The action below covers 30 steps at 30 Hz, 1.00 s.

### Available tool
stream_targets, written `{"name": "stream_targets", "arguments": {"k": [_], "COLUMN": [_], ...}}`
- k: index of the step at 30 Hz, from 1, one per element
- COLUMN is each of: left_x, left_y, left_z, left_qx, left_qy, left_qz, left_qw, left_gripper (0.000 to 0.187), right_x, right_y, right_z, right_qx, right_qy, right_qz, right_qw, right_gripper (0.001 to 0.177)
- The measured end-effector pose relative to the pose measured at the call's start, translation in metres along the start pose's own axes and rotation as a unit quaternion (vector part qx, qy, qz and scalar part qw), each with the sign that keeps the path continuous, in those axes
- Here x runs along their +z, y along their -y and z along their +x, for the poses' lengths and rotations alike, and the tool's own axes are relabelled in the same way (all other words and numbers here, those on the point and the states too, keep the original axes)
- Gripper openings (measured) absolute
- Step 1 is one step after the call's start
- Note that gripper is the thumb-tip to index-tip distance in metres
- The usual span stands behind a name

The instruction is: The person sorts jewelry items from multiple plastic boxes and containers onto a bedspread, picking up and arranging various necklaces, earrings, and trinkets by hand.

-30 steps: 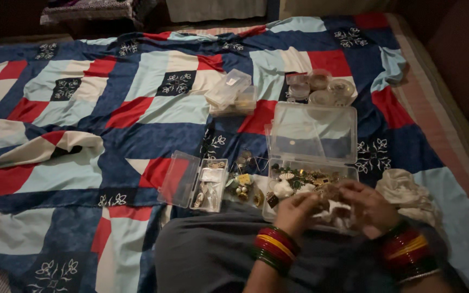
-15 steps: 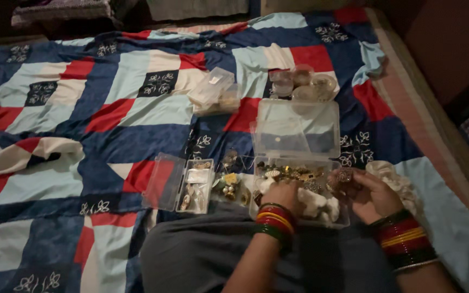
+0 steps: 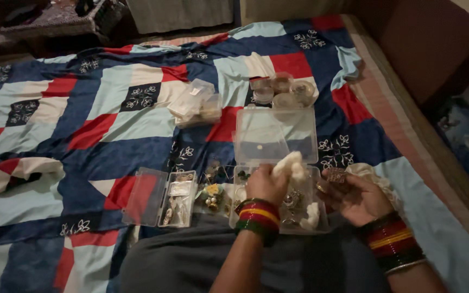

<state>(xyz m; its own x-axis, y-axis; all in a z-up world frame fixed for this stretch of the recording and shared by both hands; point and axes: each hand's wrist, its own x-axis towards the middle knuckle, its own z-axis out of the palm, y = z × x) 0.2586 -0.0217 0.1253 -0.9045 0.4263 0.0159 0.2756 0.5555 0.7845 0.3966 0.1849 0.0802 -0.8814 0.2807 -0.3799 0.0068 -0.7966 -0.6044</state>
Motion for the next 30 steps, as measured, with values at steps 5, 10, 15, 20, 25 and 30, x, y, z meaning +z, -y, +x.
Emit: {"name": "stream_targets", "arguments": {"k": [5,10,15,20,25,30], "left_x": [0.007,-0.017,-0.017,-0.004,-0.019,-0.065], "left_y": [-0.005,0.021,0.042,0.058,0.056,0.059], "left_z": [0.02,0.02,0.015,0.016,0.012,0.01], "left_qx": [-0.083,-0.035,-0.042,0.016,0.035,0.161], "left_qy": [0.008,-0.048,-0.057,-0.038,0.07,0.192], "left_qz": [0.008,0.071,0.082,-0.031,-0.157,-0.258], "left_qw": [0.996,0.996,0.994,0.999,0.984,0.933], "left_gripper": [0.044,0.033,0.039,0.048,0.039,0.054], "right_x": [0.0,0.003,0.012,0.022,0.046,0.103], "right_y": [0.016,0.019,0.003,-0.007,-0.017,-0.039], "right_z": [-0.005,-0.008,0.006,0.015,0.028,0.047], "right_qx": [-0.037,-0.044,0.005,0.013,0.022,0.005], "right_qy": [-0.011,-0.014,-0.023,0.003,0.098,0.092], "right_qz": [-0.008,-0.053,-0.027,-0.056,-0.151,-0.267], "right_qw": [0.999,0.998,0.999,0.998,0.983,0.959], "right_gripper": [0.033,0.033,0.035,0.028,0.027,0.022]}}
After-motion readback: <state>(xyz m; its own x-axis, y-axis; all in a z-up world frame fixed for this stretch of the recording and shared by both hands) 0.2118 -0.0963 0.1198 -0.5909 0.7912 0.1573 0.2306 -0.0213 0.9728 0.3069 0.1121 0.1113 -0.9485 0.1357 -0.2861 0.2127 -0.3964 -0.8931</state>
